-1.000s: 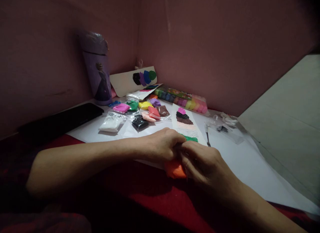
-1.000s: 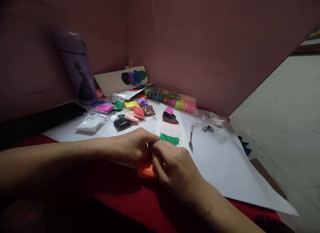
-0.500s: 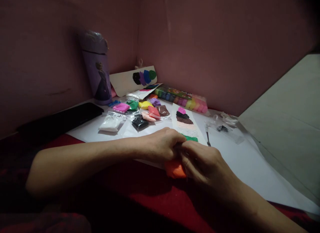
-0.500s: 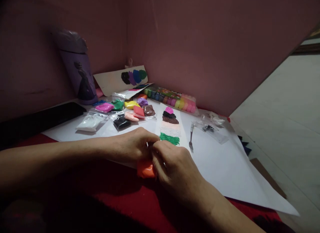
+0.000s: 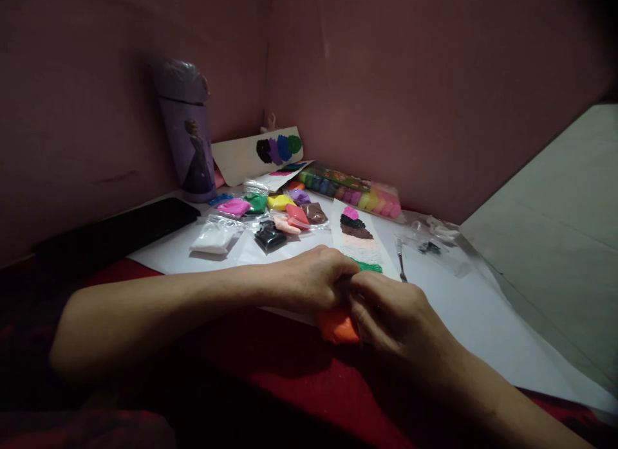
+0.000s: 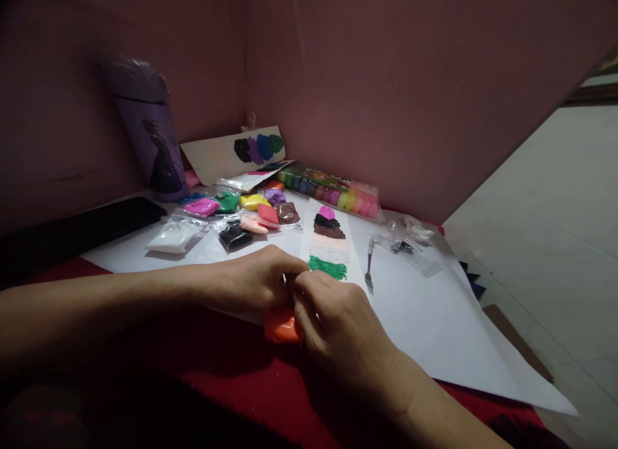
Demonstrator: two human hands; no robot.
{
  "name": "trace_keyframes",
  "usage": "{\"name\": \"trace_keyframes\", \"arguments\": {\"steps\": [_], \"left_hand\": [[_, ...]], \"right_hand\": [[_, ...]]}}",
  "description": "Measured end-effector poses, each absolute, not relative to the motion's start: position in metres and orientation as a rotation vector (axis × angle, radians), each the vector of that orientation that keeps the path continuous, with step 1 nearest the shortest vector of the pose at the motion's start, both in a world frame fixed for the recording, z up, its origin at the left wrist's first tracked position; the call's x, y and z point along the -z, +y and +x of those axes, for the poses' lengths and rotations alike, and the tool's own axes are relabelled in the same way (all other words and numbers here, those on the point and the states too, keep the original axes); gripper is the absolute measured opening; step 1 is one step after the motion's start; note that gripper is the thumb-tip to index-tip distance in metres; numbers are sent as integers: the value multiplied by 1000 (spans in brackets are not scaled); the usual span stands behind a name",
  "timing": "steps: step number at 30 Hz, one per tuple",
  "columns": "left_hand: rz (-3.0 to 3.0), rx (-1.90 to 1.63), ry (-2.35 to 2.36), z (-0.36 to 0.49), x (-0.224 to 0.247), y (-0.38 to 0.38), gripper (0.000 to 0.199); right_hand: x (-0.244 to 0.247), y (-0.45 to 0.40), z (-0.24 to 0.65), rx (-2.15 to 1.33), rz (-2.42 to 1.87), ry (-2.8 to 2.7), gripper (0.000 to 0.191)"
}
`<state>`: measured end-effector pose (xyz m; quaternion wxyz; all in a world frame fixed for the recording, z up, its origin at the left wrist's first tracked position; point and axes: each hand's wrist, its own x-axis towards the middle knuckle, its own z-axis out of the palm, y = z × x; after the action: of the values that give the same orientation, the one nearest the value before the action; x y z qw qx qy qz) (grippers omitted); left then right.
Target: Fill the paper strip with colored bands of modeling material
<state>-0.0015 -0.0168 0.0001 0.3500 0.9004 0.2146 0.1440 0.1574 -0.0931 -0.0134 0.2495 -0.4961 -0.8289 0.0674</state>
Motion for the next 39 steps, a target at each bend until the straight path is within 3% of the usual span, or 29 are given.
{"name": "trace_keyframes", "arguments": {"steps": [23,31,39], "left_hand": [[2307,-372,568,-1,2,-14,4],[2208,-561,608,3,12,-5,13],[2061,-688,691,6,16,-2,18]], "right_hand": [[15,-91,157,-180,-1346,-2237,19],[13,-86,160,-327,-1364,-1959,11],[15,-78,165,-443,-1399,-1696,21]]}}
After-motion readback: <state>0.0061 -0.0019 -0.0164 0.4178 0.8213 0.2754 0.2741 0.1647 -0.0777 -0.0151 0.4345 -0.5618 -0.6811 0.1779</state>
